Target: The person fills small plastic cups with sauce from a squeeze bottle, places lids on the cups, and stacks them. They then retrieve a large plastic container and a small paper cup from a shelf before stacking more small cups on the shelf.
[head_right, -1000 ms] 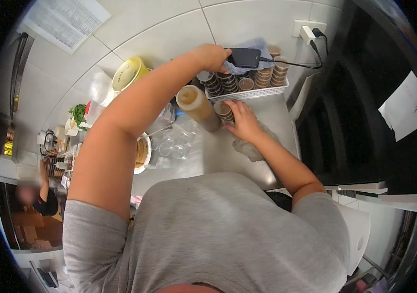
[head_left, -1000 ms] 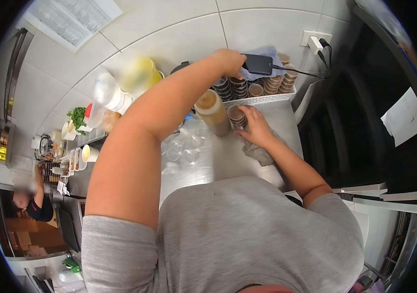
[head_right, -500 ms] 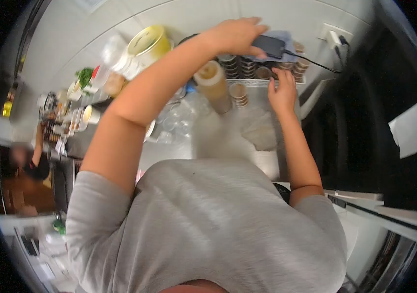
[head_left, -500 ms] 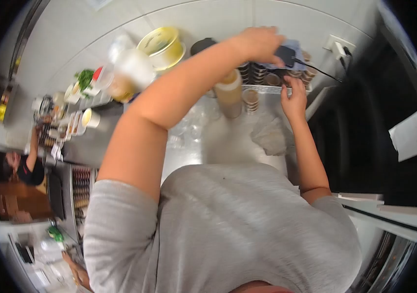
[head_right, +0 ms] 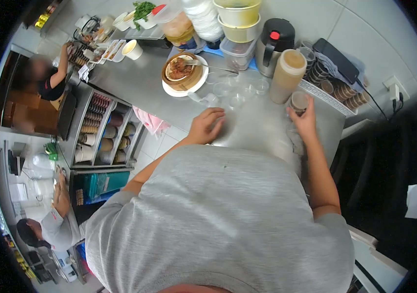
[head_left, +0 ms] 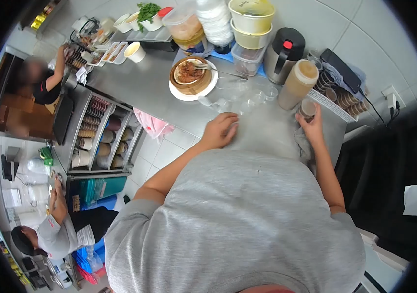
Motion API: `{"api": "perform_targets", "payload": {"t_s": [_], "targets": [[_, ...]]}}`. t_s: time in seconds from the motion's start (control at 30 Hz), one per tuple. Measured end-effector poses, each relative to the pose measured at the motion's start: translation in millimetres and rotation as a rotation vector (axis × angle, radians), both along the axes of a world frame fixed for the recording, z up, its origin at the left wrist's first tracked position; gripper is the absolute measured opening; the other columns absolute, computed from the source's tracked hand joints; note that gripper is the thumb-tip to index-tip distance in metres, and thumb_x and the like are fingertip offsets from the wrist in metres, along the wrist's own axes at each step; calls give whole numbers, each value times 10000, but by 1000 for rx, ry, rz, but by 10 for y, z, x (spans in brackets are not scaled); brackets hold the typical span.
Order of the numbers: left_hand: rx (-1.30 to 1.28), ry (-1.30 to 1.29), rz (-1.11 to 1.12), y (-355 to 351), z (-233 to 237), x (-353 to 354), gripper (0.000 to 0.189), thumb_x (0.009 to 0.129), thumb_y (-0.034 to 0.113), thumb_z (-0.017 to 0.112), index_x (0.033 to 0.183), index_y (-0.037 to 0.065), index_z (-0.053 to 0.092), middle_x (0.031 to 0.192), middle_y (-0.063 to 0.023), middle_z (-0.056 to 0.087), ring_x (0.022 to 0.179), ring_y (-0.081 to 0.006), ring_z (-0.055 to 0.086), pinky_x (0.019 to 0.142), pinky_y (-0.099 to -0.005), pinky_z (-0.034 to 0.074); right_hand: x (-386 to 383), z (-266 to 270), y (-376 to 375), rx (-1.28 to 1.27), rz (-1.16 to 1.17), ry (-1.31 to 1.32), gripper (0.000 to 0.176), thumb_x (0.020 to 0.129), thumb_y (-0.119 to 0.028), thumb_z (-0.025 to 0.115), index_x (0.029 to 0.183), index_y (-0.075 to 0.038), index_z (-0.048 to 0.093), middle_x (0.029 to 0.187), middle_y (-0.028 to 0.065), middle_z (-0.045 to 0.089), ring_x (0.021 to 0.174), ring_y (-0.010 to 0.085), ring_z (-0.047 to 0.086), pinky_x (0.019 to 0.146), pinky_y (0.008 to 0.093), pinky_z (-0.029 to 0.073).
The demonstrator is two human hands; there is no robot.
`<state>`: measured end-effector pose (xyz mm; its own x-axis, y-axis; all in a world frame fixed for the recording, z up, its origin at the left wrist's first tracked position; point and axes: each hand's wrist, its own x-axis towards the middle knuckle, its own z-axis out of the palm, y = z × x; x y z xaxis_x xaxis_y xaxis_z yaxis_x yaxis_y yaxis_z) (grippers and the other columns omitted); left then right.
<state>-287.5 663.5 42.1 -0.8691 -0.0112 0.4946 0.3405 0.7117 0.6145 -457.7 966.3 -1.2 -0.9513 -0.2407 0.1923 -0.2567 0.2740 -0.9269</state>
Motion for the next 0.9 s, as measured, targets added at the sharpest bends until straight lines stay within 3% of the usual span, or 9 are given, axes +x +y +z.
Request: {"api": "perform_targets", "payload": {"t_s": [0.13,0.23,0.33,0.4,0.53,0.63,0.73,0.83,0.9], "targets": [[84,-12,250,-341,-188,217,161,805,65,645,963,44,621,1057,-109,622,887,-280,638,733,-339,528,444,287,-261,14,193,-135,683,752,-141,778,1295,-58,372,1140,110,589,1071,219,562,922,321,440],[55,41,282,-420,-183,99,169,800,66,651,964,45,620,1044,-109,621,874,-283,637,729,-340,525,468,308,-444,-38,414,-131,621,767,-137,767,1277,-52,423,1141,113,595,1103,223,549,947,320,421],[-44,94,202,-371,-1,-131,176,795,91,654,963,52,617,1038,-101,612,924,-287,611,757,-353,512,365,439,-413,-302,538,-378,559,842,-324,700,1249,-15,475,1153,134,588,1141,230,530,968,341,412],[-163,88,91,-280,170,-272,177,796,107,651,962,55,617,1044,-98,607,957,-287,594,781,-364,502,288,513,-373,-631,527,-635,626,874,-486,575,1224,26,493,1146,156,588,1160,249,518,972,364,414],[-213,62,24,-172,99,-508,199,782,128,657,958,48,613,1050,-103,596,958,-296,571,804,-389,478,290,779,-460,-1226,358,-1122,904,837,-714,422,1234,98,450,1146,207,575,1184,324,495,973,419,420],[-174,106,128,-211,-35,-559,221,766,127,669,961,43,609,1034,-110,595,944,-303,565,802,-390,472,255,995,-711,-1352,127,-1230,1019,799,-754,436,1282,139,348,1261,258,469,1220,389,439,1032,474,370],[-165,47,228,-334,-7,-641,252,761,137,672,983,42,603,1013,-110,599,930,-317,569,811,-394,466,88,1102,-936,-1622,-49,-1355,1000,822,-744,403,1341,102,283,1314,274,407,1250,410,400,1045,508,371],[-259,18,256,-410,79,-785,306,775,208,682,1001,22,592,995,-133,604,913,-328,584,815,-402,463,3,1202,-1140,-1695,-282,-1219,763,894,-558,454,1302,81,376,1320,274,416,1242,441,426,1031,529,398],[-270,-198,350,-422,40,-866,364,783,265,685,1022,16,570,993,-154,603,922,-331,591,820,-412,459,-234,1015,-1102,-1735,-222,-1187,667,903,-475,449,1308,51,387,1316,257,432,1223,433,450,1025,532,408]]}}
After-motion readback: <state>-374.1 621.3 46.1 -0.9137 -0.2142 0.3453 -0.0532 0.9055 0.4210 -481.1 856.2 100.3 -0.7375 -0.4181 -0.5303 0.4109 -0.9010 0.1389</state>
